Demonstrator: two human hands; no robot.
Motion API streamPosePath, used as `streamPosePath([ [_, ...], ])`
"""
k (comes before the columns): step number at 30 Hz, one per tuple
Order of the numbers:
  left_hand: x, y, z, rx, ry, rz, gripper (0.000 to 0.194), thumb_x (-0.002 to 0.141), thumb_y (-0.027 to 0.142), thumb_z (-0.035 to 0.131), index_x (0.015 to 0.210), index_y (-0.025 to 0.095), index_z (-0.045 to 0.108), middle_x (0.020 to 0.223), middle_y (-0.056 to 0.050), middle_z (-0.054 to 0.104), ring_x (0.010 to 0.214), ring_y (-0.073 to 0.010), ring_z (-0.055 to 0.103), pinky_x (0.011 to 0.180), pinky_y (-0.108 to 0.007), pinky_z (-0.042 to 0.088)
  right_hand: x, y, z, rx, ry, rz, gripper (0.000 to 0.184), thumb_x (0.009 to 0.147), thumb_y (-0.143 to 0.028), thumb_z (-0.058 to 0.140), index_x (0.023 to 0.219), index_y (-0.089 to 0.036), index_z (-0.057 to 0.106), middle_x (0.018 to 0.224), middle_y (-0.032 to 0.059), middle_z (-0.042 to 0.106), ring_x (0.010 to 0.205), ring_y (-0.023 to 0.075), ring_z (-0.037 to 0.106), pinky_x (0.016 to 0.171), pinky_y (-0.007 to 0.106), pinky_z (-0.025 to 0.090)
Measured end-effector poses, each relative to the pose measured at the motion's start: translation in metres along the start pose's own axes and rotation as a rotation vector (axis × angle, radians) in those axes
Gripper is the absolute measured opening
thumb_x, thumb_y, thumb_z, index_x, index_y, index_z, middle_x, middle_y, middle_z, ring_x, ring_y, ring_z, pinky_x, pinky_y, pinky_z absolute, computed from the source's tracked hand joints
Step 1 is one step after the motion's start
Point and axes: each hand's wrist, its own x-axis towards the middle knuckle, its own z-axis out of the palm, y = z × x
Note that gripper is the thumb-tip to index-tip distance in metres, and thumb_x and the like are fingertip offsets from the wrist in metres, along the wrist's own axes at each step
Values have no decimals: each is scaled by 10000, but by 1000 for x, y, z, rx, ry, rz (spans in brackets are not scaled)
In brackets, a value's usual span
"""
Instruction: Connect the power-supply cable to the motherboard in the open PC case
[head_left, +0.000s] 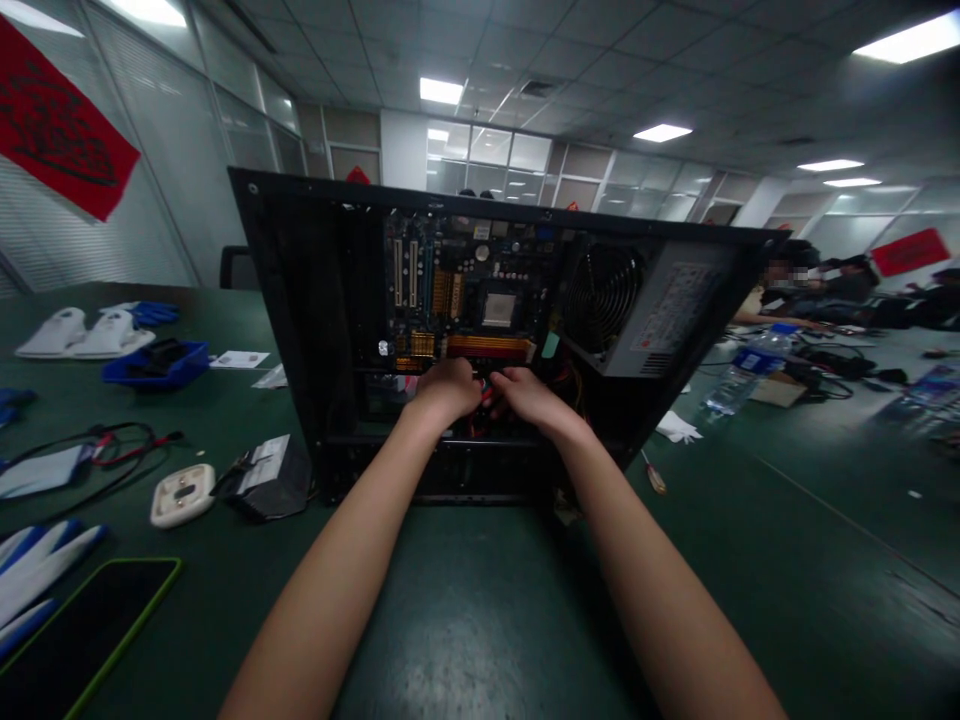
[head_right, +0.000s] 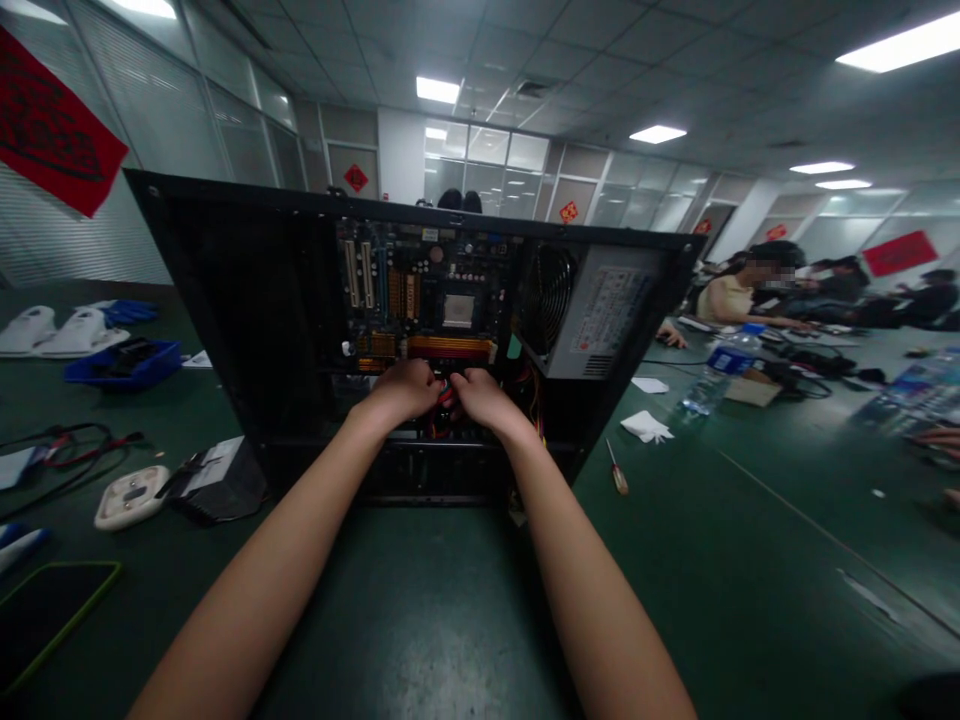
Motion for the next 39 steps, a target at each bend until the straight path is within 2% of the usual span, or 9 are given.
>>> streamPosePath([
  [3, -1, -1, -1, -7, -11, 19, 356, 901, 398, 502, 1066, 181, 732, 1127, -180, 743, 1045, -310, 707, 801, -349, 545, -2, -1, -3, 108, -64, 76, 311, 1062, -191, 340, 810, -164, 520, 656, -6, 623, 445, 85, 545, 432, 208, 363],
  [7, 1, -2, -1, 6, -26, 30, 380, 898, 397, 500, 1082, 162, 735, 1145, -204, 733, 1054, -316, 704, 808, -345, 541, 0, 2, -9, 279, -191, 196, 397, 1072, -226, 305, 737, -156, 507, 550, -33, 508, 416, 74, 446, 448, 207, 351],
  [12, 5, 0, -2, 28, -11, 35, 405, 897, 364, 474, 1137, 156, 725, 1187, -215, 717, 1071, -338, 699, 820, -370, 544, 9, 5, -14, 455, -300, 304, 345, 1072, -249, 274, 772, -192, 434, 521, -60, 414, 425, 92, 377, 450, 196, 307],
  [16, 3, 3, -5, 39, -17, 43, 420, 904, 338, 442, 1139, 141, 729, 1190, -230, 711, 1087, -350, 692, 824, -379, 546, 14, 5, -16, 500, -309, 317, 329, 1076, -283, 258, 790, -207, 401, 527, -73, 343, 440, 104, 349, 467, 191, 323],
  [23, -1, 6, -10, 40, -24, 32, 416, 904, 321, 454, 1170, 138, 716, 1212, -237, 698, 1130, -353, 674, 845, -375, 541, 15, 2, -14, 500, -316, 359, 339, 1077, -291, 231, 796, -212, 403, 528, -74, 305, 435, 112, 334, 469, 196, 328],
  [27, -2, 6, -12, 34, -31, 33, 407, 918, 335, 453, 1157, 141, 719, 1216, -252, 691, 1130, -372, 671, 842, -404, 540, 15, 2, -13, 514, -305, 357, 321, 1070, -295, 265, 795, -213, 408, 537, -71, 309, 446, 114, 341, 472, 191, 326],
  [35, -3, 7, -12, 66, -43, 17, 439, 943, 360, 418, 1162, 125, 717, 1233, -247, 686, 1133, -354, 675, 856, -390, 538, 15, 2, -14, 496, -298, 361, 342, 1081, -316, 260, 807, -206, 432, 532, -72, 352, 450, 108, 386, 477, 198, 348],
  [39, 0, 6, -9, 58, -25, 9, 450, 937, 352, 406, 1170, 121, 714, 1231, -242, 688, 1134, -361, 673, 861, -398, 538, 13, -3, -9, 499, -235, 369, 353, 1081, -301, 274, 785, -198, 437, 523, -67, 381, 448, 102, 400, 465, 197, 342],
])
